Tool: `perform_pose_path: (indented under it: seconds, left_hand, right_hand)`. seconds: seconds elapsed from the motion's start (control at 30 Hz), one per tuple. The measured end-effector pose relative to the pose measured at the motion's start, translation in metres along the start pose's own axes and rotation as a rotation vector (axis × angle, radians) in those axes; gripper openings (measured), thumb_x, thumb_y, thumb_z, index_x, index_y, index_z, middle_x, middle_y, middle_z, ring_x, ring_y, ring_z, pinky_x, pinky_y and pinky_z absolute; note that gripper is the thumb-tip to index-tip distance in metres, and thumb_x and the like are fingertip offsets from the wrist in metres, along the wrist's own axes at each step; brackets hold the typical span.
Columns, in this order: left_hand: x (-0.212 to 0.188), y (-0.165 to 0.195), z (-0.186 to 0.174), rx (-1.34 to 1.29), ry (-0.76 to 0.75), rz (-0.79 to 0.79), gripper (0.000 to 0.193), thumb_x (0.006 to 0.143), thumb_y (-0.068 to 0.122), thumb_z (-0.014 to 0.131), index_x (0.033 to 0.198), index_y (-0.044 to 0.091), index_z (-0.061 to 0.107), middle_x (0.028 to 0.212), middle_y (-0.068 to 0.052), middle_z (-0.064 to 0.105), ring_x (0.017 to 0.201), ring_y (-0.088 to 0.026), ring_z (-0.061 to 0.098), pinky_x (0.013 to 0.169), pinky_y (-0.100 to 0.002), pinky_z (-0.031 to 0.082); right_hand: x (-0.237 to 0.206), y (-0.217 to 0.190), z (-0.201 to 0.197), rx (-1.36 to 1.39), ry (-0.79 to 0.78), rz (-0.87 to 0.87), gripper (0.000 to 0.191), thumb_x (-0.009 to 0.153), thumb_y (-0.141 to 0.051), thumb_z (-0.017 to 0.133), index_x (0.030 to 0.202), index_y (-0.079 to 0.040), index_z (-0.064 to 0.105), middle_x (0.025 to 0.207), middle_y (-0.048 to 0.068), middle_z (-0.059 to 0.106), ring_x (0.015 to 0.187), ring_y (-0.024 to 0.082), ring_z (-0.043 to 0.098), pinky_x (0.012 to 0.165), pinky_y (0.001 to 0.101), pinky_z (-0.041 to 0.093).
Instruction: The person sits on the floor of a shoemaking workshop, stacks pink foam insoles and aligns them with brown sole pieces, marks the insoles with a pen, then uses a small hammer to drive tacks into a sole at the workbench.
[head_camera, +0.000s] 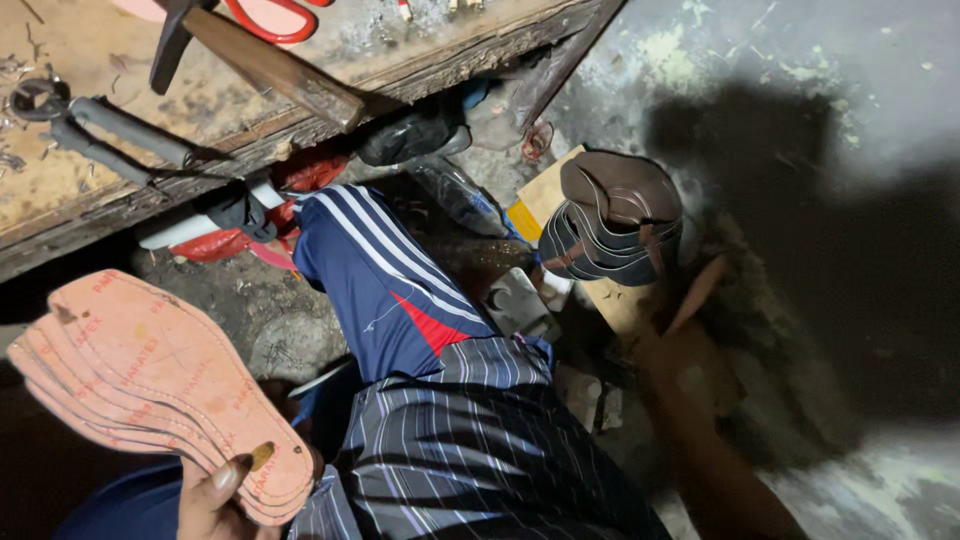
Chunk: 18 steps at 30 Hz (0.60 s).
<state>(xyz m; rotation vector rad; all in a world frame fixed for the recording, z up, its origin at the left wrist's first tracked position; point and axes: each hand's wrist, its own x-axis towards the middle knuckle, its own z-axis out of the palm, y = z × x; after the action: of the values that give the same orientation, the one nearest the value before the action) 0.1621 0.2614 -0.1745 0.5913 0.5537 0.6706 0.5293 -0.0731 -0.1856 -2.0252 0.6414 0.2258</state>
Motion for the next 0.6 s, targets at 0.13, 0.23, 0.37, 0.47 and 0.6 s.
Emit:
perform_pose_path:
  seconds: [0.13, 0.23, 0.37, 0.47, 0.6]
  left_hand:
    - [0.002, -0.002, -0.005, 0.180, 0.098, -0.042, 0.095, 0.084, 0.012, 0.065, 0.170, 0.006, 0.023, 0.148, -0.019, 0.052, 0.125, -0.033, 0.061, 0.100, -0.050, 0.053]
    - [-0.003, -0.002, -0.005, 0.080, 0.046, -0.007, 0.092, 0.090, 0.013, 0.065, 0.171, 0.006, 0.022, 0.146, -0.020, 0.053, 0.124, -0.032, 0.063, 0.102, -0.046, 0.053]
    - [-0.017, 0.004, -0.001, 0.054, 0.175, -0.058, 0.090, 0.085, 0.012, 0.061, 0.168, 0.014, 0.024, 0.136, -0.016, 0.057, 0.113, -0.026, 0.065, 0.094, -0.042, 0.054]
    - [-0.022, 0.014, 0.002, -0.029, 0.186, -0.013, 0.071, 0.085, 0.010, 0.062, 0.150, -0.006, 0.038, 0.126, -0.018, 0.062, 0.109, -0.028, 0.068, 0.094, -0.044, 0.056]
    - [-0.019, 0.035, 0.017, -0.020, 0.248, -0.011, 0.072, 0.078, 0.010, 0.066, 0.145, -0.003, 0.043, 0.122, -0.016, 0.065, 0.105, -0.027, 0.069, 0.092, -0.042, 0.058]
  right_hand:
    - [-0.012, -0.004, 0.027, -0.007, -0.121, 0.106, 0.066, 0.083, -0.007, 0.075, 0.143, -0.006, 0.047, 0.131, 0.015, 0.059, 0.114, 0.025, 0.061, 0.094, 0.0373, 0.051]
    - [-0.011, -0.010, 0.039, -0.025, -0.137, 0.092, 0.062, 0.084, -0.007, 0.073, 0.141, -0.006, 0.049, 0.128, 0.015, 0.061, 0.111, 0.025, 0.062, 0.093, 0.0375, 0.052]
    - [0.002, -0.014, 0.041, -0.065, -0.049, 0.016, 0.056, 0.085, -0.007, 0.071, 0.138, -0.007, 0.053, 0.125, 0.015, 0.063, 0.108, 0.025, 0.064, 0.091, 0.0378, 0.053]
    - [0.015, -0.027, 0.041, -0.089, 0.104, -0.155, 0.052, 0.086, -0.007, 0.069, 0.136, -0.007, 0.055, 0.123, 0.015, 0.064, 0.106, 0.024, 0.065, 0.090, 0.0380, 0.054]
    - [0.015, -0.082, 0.052, -0.063, 0.230, -0.618, 0.046, 0.087, -0.007, 0.066, 0.133, -0.007, 0.058, 0.119, 0.015, 0.066, 0.102, 0.024, 0.067, 0.088, 0.0383, 0.055]
